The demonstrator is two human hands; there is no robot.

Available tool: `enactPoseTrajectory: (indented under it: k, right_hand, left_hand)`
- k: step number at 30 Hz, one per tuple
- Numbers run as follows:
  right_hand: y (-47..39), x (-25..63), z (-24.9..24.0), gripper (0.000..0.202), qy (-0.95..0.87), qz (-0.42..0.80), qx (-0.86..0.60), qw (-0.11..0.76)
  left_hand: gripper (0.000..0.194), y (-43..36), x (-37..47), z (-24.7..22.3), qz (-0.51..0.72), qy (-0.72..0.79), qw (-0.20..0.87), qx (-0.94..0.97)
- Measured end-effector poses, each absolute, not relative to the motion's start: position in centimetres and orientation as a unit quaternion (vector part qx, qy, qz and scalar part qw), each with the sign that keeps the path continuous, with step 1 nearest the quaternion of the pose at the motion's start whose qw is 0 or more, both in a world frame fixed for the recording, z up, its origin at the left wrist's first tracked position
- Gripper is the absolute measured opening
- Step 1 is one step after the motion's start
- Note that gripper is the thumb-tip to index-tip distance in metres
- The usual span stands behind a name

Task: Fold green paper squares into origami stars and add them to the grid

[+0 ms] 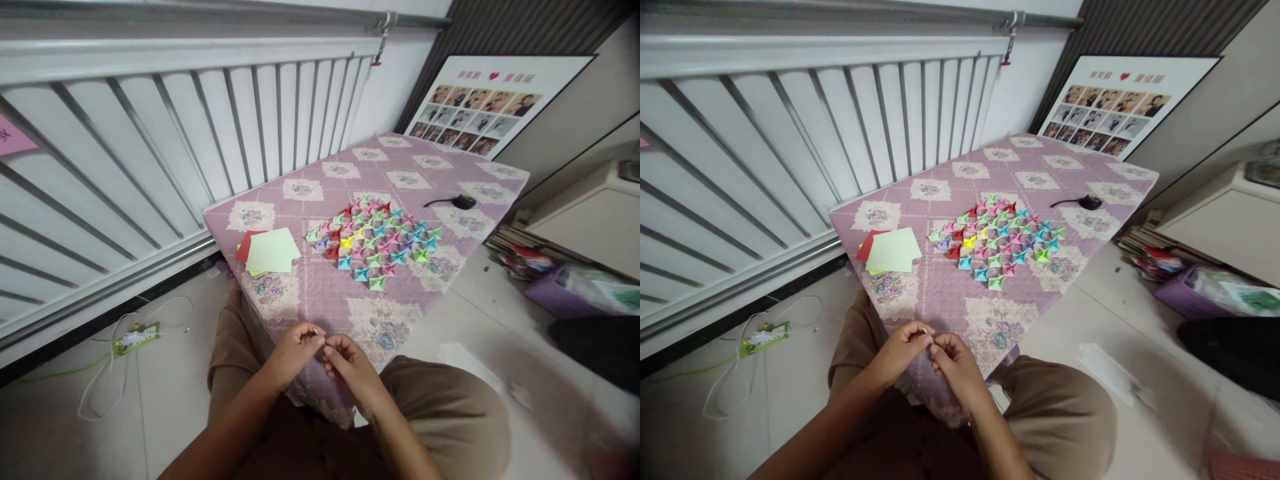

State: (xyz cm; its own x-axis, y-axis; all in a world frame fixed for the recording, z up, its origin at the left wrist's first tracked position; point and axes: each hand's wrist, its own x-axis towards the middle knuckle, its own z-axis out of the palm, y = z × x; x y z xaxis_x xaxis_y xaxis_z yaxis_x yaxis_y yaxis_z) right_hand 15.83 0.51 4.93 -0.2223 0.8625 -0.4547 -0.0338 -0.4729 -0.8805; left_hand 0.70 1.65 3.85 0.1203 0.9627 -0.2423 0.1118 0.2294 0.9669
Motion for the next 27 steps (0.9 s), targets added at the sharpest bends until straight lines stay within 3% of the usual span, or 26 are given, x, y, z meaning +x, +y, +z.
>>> enactPoseTrajectory:
  k: [27]
  right_hand:
    - [0.27,15.8,4.13,0.031,-0.432,0.664,-0.509,0.337]
  left_hand:
    - [0.026,1.29,1.2,4.62,0.362,0.557,0.586,0.464]
